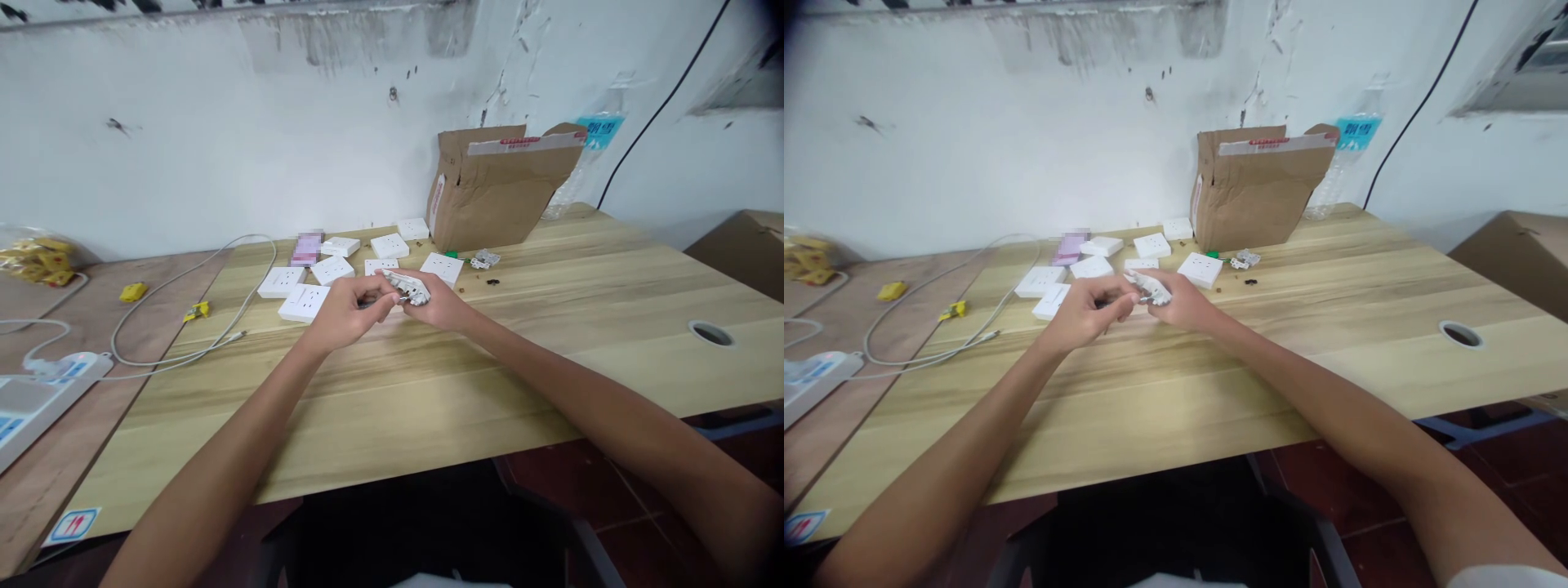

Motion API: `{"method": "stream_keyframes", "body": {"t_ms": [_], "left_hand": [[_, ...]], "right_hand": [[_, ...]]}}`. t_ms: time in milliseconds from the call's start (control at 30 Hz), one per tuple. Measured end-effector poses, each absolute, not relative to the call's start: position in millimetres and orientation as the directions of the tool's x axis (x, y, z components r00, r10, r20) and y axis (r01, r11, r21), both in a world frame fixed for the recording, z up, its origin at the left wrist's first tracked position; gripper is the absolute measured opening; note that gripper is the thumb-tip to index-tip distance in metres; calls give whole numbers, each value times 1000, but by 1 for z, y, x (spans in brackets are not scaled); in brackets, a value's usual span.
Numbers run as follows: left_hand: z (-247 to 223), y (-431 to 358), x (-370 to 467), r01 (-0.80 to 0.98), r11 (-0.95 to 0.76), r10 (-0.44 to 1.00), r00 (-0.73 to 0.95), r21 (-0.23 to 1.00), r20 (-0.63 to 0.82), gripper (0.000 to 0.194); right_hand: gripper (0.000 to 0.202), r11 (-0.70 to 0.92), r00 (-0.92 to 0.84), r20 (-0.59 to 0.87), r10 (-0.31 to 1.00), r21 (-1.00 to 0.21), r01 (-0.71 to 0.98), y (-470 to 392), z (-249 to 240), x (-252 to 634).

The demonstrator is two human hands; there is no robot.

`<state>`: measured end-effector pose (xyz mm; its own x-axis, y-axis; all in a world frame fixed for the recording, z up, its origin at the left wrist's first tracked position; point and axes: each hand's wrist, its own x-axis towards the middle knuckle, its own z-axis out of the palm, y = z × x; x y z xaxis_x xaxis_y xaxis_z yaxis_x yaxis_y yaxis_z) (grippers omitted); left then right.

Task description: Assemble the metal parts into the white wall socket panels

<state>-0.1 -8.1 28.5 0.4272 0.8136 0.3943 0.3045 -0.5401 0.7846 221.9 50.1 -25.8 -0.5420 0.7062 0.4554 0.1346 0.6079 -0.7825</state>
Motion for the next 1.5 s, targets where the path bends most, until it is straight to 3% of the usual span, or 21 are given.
{"method": "stream_keyframes", "body": {"t_ms": [533,933,1233,1500], "left_hand": [[28,-12,3,356,-617,776,422,702,468,36],[31,-11,-3,429,-703,709,482,567,515,30],[39,-11,-8,439,-647,753,497,624,431,26],[37,-11,-7,445,-650,744,538,616,397,26]], "right_hand": [[69,629,-548,479,686,-769,114,49,-24,223],[65,633,-552,462,694,-756,163,50,-25,222],[51,601,-568,364,738,-738,308,39,-6,219],[57,560,-591,281,756,-745,362,33,-4,219]]}}
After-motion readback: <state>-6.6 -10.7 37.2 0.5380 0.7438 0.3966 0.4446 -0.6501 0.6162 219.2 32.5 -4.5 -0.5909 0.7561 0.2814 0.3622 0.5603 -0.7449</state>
